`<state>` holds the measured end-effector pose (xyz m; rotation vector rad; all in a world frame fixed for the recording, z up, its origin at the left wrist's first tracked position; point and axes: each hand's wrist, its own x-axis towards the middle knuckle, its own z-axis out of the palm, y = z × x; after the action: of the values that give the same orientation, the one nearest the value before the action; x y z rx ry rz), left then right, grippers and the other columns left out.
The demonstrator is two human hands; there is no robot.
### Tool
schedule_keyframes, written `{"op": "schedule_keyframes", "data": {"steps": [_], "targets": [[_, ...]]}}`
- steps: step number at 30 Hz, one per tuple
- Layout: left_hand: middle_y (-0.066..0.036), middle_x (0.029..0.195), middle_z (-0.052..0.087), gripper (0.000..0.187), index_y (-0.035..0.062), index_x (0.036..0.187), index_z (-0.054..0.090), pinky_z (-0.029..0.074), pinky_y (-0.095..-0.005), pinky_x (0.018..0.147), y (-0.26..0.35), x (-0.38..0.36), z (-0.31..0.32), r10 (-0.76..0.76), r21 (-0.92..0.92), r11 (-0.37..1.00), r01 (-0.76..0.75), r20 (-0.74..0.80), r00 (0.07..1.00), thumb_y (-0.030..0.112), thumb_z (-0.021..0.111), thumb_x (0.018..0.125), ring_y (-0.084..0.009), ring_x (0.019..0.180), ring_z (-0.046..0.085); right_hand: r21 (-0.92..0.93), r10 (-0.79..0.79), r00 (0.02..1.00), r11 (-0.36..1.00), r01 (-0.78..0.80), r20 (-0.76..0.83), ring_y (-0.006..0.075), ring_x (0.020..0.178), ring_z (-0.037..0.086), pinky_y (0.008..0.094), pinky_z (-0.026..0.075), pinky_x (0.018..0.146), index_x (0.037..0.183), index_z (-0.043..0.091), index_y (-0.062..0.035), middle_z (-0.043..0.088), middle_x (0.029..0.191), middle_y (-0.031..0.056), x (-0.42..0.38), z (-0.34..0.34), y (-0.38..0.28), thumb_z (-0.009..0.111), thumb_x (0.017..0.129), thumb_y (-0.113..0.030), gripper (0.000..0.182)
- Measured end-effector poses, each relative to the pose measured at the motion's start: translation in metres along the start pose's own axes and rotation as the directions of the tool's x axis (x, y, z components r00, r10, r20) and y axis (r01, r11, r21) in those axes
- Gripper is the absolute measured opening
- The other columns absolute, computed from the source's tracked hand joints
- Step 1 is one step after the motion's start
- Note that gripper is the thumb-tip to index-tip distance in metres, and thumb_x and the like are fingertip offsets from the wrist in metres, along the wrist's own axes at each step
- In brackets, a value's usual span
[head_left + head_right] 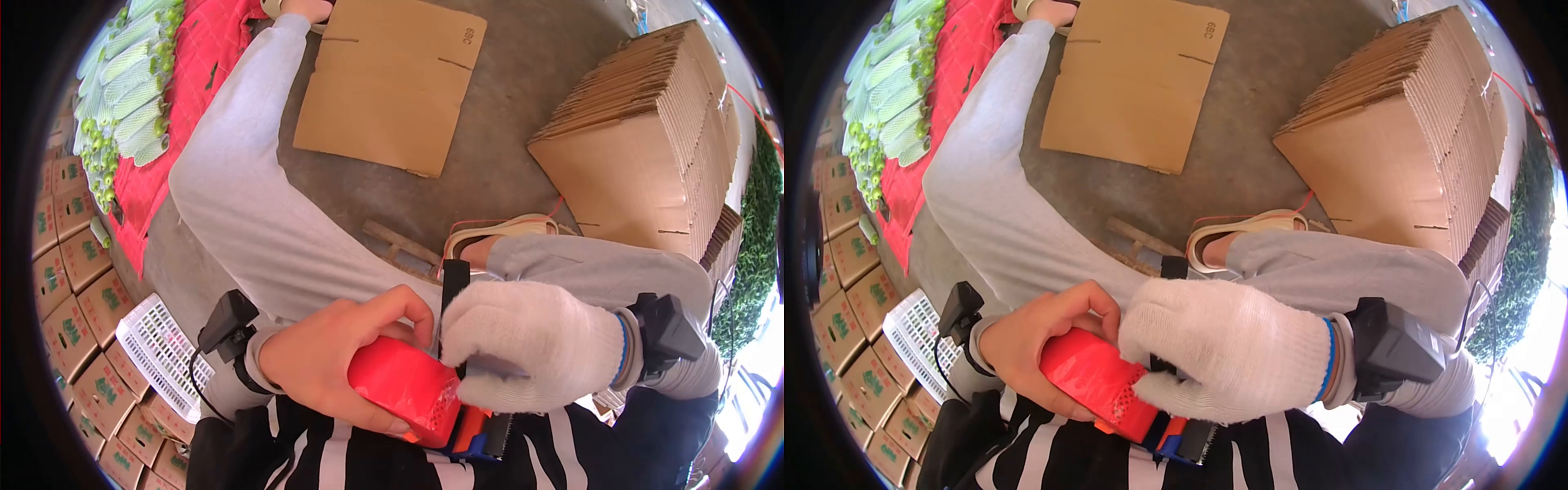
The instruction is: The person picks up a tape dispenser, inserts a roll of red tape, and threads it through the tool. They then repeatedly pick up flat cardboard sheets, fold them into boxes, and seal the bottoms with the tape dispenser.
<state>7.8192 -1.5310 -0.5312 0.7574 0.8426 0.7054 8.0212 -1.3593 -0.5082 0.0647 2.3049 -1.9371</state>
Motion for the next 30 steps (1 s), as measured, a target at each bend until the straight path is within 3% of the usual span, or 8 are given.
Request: {"op": "schedule_keyframes", "data": {"steps": [4, 7, 13, 16, 19, 22, 27, 30], "targets": [[-0.012, 0.106, 0.069, 0.073, 0.0033, 0.121, 0.039, 0.052, -0.0293, 0.083, -0.002, 0.000, -0.003, 0.015, -0.078, 0.997, -0.014, 0.002, 1.000, 0.018, 0.092, 0.073, -0.0161, 0.094, 0.067, 0.287, 0.214, 0.971, 0.942, -0.177, -0.103, 0.0317, 0.088, 0.065, 0.0372, 0.054, 0.078, 0.114, 0.065, -0.0059, 0.061, 0.102, 0.0133, 0.001, 0.005, -0.005, 0.079, 0.082, -0.017, 0.037], [-0.013, 0.110, 0.068, 0.075, 0.0027, 0.124, 0.038, 0.052, -0.0282, 0.086, -0.003, -0.002, -0.004, 0.041, -0.098, 0.994, -0.042, -0.009, 0.999, 0.015, 0.092, 0.073, -0.0146, 0.098, 0.065, 0.046, -0.071, 0.995, 0.996, 0.074, -0.069, 0.0304, 0.095, 0.065, 0.0365, 0.054, 0.080, 0.122, 0.063, -0.0055, 0.061, 0.106, 0.0139, 0.001, 0.011, 0.008, 0.076, 0.085, -0.015, 0.041], [-0.012, 0.110, 0.068, 0.077, 0.0033, 0.127, 0.037, 0.052, -0.0276, 0.087, -0.001, -0.003, -0.003, -0.002, -0.158, 0.987, 0.005, 0.014, 1.000, 0.009, 0.091, 0.072, -0.0141, 0.098, 0.064, 0.274, 0.131, 0.987, 0.950, -0.152, 0.093, 0.0286, 0.101, 0.063, 0.0364, 0.054, 0.081, 0.117, 0.066, -0.0059, 0.060, 0.109, 0.0094, -0.006, 0.008, 0.005, 0.072, 0.087, -0.013, 0.031], [-0.011, 0.109, 0.068, 0.077, 0.0035, 0.127, 0.037, 0.052, -0.0274, 0.086, -0.004, -0.001, -0.009, -0.043, -0.246, 0.968, 0.044, 0.012, 0.999, 0.008, 0.091, 0.072, -0.0134, 0.097, 0.064, -0.062, -0.148, 0.989, 0.987, 0.148, -0.001, 0.0278, 0.098, 0.064, 0.0363, 0.054, 0.079, 0.105, 0.067, -0.0075, 0.061, 0.105, 0.0079, 0.002, 0.012, 0.011, 0.071, 0.087, -0.012, 0.019], [-0.010, 0.108, 0.067, 0.076, 0.0026, 0.126, 0.040, 0.051, -0.0269, 0.086, -0.013, -0.012, -0.018, -0.078, -0.381, 0.923, 0.059, -0.035, 0.996, 0.011, 0.092, 0.070, -0.0123, 0.097, 0.064, -0.100, -0.221, 0.971, 0.972, 0.212, -0.088, 0.0272, 0.096, 0.064, 0.0374, 0.055, 0.078, 0.100, 0.065, -0.0088, 0.062, 0.102, 0.0077, 0.009, 0.002, 0.004, 0.070, 0.087, -0.012, 0.014], [-0.009, 0.108, 0.065, 0.077, 0.0009, 0.124, 0.044, 0.050, -0.0271, 0.087, -0.029, -0.018, -0.021, -0.019, -0.472, 0.881, -0.033, -0.104, 0.994, 0.016, 0.093, 0.068, -0.0119, 0.098, 0.063, 0.136, -0.143, 0.980, 0.977, 0.162, -0.137, 0.0290, 0.092, 0.065, 0.0393, 0.055, 0.078, 0.101, 0.064, -0.0078, 0.063, 0.098, 0.0083, 0.007, 0.010, 0.004, 0.070, 0.089, -0.013, 0.014], [-0.010, 0.112, 0.063, 0.081, -0.0012, 0.123, 0.047, 0.049, -0.0275, 0.089, -0.057, -0.010, -0.026, 0.073, -0.552, 0.829, -0.091, -0.055, 0.996, 0.025, 0.095, 0.063, -0.0147, 0.101, 0.064, 0.214, 0.058, 0.994, 0.976, -0.036, -0.097, 0.0286, 0.089, 0.069, 0.0362, 0.056, 0.076, 0.099, 0.065, -0.0048, 0.070, 0.100, 0.0099, 0.002, 0.007, -0.007, 0.074, 0.087, -0.002, 0.015], [-0.011, 0.111, 0.063, 0.081, -0.0009, 0.122, 0.049, 0.049, -0.0282, 0.091, -0.082, -0.017, -0.021, 0.116, -0.730, 0.650, -0.212, -0.181, 0.977, 0.024, 0.096, 0.061, -0.0180, 0.103, 0.065, 0.314, 0.087, 0.986, 0.949, -0.039, -0.140, 0.0312, 0.090, 0.067, 0.0376, 0.055, 0.078, 0.103, 0.064, -0.0054, 0.067, 0.098, 0.0112, -0.006, 0.005, -0.012, 0.071, 0.089, -0.004, 0.015]]}}
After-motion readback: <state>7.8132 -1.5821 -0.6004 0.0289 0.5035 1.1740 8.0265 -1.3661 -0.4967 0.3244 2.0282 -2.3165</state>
